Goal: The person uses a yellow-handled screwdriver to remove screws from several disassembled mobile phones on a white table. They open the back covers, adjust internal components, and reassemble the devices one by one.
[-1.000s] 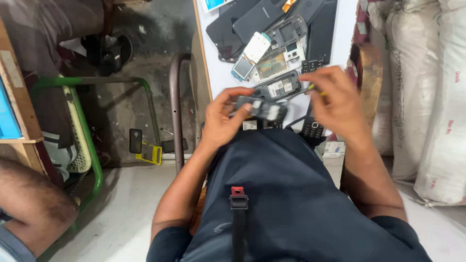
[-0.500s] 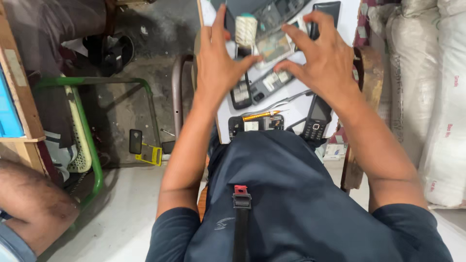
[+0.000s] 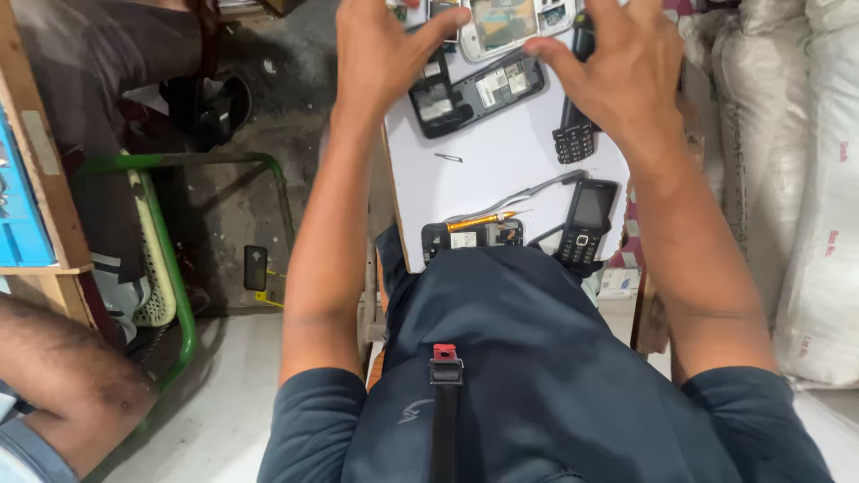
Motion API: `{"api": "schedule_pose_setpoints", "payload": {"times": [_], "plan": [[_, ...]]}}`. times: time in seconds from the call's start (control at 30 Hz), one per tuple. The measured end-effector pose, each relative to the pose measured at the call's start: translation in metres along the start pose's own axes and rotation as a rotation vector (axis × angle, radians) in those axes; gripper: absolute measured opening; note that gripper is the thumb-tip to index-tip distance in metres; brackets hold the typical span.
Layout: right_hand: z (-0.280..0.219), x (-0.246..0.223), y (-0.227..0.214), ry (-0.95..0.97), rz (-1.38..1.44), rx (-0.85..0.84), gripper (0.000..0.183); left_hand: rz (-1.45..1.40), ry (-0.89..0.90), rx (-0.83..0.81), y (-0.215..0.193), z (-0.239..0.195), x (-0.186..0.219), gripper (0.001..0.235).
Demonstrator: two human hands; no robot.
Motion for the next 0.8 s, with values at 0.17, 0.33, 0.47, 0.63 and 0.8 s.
{"api": "schedule_pose_setpoints", "payload": {"times": [0.17, 0.33, 0.47, 0.63, 0.8], "plan": [[-0.042, 0.006, -0.023, 0.151, 0.226, -0.013, 0.041, -0.306, -0.489, 0.071, 0.010, -0.093, 0.008, 0.023], [-0.085, 0.009, -0.020, 0.350, 0.699, -0.119, 0.028, -0.425, -0.460, -0.082, 0.030, -0.136, 0.050, 0.042], [-0.107, 0.000, -0.026, 0.264, 0.610, -0.140, 0.033, -0.425, -0.331, -0.226, 0.026, -0.137, 0.064, 0.054], [-0.137, 0.009, -0.010, 0.371, 0.796, -0.096, 0.034, -0.039, -0.089, -0.308, 0.024, -0.142, 0.065, 0.054], [-0.138, -0.015, -0.011, 0.268, 0.832, -0.025, 0.059, -0.023, -0.046, -0.314, 0.027, -0.147, 0.054, 0.059]]}}
Point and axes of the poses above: each hand's wrist, its own z-axis towards the middle knuckle, its own y-axis out of the palm, x = y × z, the point moved 10 cm from there along z, towards the middle knuckle, and after that the axes turned 13 degrees about -z, right-handed, at the moved point
